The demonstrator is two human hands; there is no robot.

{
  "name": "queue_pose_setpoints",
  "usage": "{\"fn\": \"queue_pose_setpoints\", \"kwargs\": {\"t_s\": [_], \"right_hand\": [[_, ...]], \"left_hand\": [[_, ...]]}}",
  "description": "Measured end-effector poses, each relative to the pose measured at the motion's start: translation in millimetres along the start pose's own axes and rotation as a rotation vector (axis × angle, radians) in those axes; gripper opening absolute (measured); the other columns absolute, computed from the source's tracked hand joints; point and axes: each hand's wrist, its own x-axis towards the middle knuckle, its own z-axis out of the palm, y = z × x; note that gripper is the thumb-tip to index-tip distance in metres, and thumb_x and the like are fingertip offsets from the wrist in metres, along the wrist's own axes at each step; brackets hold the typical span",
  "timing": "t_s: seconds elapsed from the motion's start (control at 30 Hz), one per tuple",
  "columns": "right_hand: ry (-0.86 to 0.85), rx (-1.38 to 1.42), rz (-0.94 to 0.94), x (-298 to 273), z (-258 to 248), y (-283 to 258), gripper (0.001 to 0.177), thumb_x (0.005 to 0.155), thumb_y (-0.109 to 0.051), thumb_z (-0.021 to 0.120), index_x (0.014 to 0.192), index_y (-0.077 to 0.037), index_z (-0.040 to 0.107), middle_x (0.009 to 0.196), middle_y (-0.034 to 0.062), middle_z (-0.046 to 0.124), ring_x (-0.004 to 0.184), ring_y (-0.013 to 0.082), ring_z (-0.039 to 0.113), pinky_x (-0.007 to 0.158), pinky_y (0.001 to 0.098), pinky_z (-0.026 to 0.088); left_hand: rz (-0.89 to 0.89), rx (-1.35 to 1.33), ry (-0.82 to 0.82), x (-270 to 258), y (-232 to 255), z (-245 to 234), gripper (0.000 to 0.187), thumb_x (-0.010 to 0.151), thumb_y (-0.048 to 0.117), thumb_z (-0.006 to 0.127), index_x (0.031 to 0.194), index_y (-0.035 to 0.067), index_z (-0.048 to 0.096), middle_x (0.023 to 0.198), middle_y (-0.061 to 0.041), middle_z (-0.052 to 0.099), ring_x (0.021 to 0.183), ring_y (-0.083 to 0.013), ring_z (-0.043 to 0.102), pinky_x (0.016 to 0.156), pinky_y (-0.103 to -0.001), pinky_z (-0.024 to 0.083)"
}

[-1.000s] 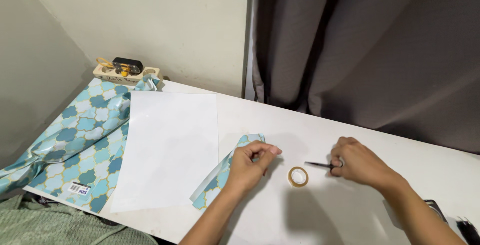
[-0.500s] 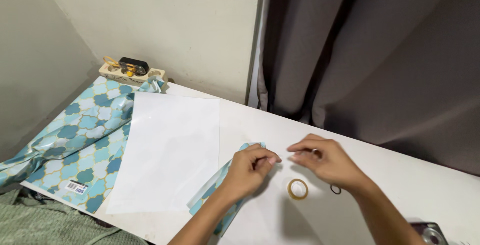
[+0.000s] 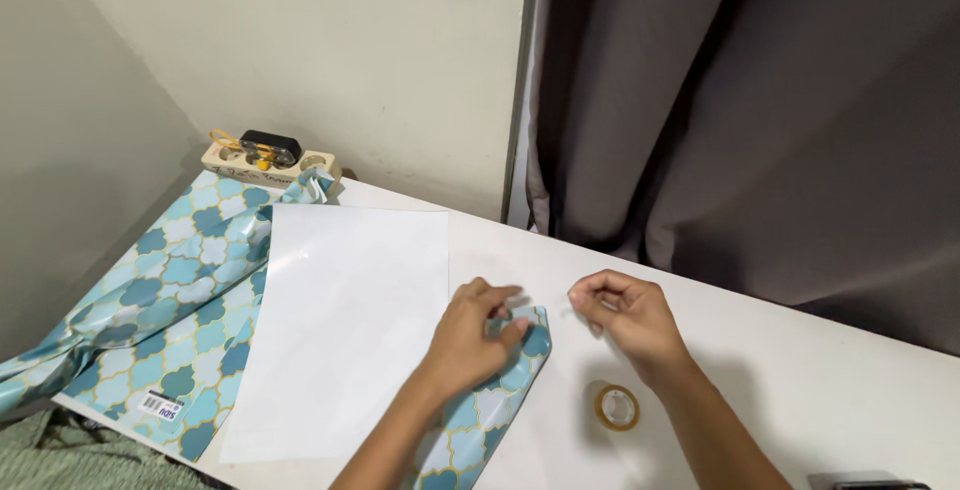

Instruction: The person folds a sheet of patterned wrapping paper into a cylindrical shape, pleats the top edge, and secures it with tape to form a decorative paper flower. They then place a small camera into a separate piece of wrapping paper and fold it closed.

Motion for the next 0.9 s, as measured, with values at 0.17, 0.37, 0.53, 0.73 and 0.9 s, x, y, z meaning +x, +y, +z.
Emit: {"fn": "queue_pose_setpoints", "kwargs": {"t_s": [0.17, 0.37, 0.53, 0.73, 0.9], "right_hand": [[-0.018, 0.003, 0.032, 18, 18, 28, 0.048, 0.087, -0.012, 0.069, 0.133, -0.012, 0.054, 0.115, 0.0114, 0.069, 0.094, 0.0141, 0.069, 0.083, 0.0318, 0.058], [0.059, -0.331, 0.002, 16, 41, 37, 0.083, 0.075, -0.008, 0.083, 0.144, -0.018, 0.040, 0.118, 0.0095, 0.067, 0.090, 0.0157, 0.070, 0.078, 0.0320, 0.060], [0.055, -0.479, -0.061, 18, 47, 32, 0.097, 0.066, -0.003, 0.088, 0.148, -0.020, 0.039, 0.111, 0.0054, 0.069, 0.085, 0.0162, 0.069, 0.073, 0.0323, 0.059], [0.069, -0.494, -0.144, 21, 50, 40, 0.093, 0.065, -0.002, 0.088, 0.143, -0.015, 0.040, 0.095, 0.0059, 0.072, 0.080, 0.0179, 0.066, 0.074, 0.0321, 0.057], [0.035, -0.398, -0.151, 24, 50, 42, 0.084, 0.073, 0.001, 0.082, 0.143, -0.011, 0.036, 0.089, 0.0077, 0.070, 0.081, 0.0164, 0.068, 0.075, 0.0306, 0.058]], "left_hand": [[0.006, 0.000, -0.194, 9, -17, -2, 0.047, 0.074, 0.020, 0.081, 0.119, 0.014, 0.068, 0.119, -0.010, 0.059, 0.115, -0.0302, 0.053, 0.100, -0.040, 0.046], [0.109, 0.091, -0.310, 14, -33, 7, 0.039, 0.076, 0.024, 0.081, 0.112, 0.016, 0.070, 0.125, -0.006, 0.058, 0.114, -0.0315, 0.051, 0.101, -0.042, 0.044], [0.166, 0.153, -0.325, 8, -41, 13, 0.032, 0.086, 0.025, 0.073, 0.115, 0.015, 0.066, 0.125, -0.008, 0.053, 0.115, -0.0321, 0.048, 0.102, -0.045, 0.039], [0.156, 0.165, -0.348, 5, -45, 16, 0.036, 0.089, 0.026, 0.069, 0.121, 0.011, 0.061, 0.126, -0.012, 0.048, 0.115, -0.0341, 0.045, 0.103, -0.047, 0.037], [0.147, 0.153, -0.351, 5, -50, 18, 0.039, 0.088, 0.027, 0.070, 0.123, 0.010, 0.060, 0.128, -0.013, 0.047, 0.117, -0.0346, 0.045, 0.103, -0.048, 0.038]]}}
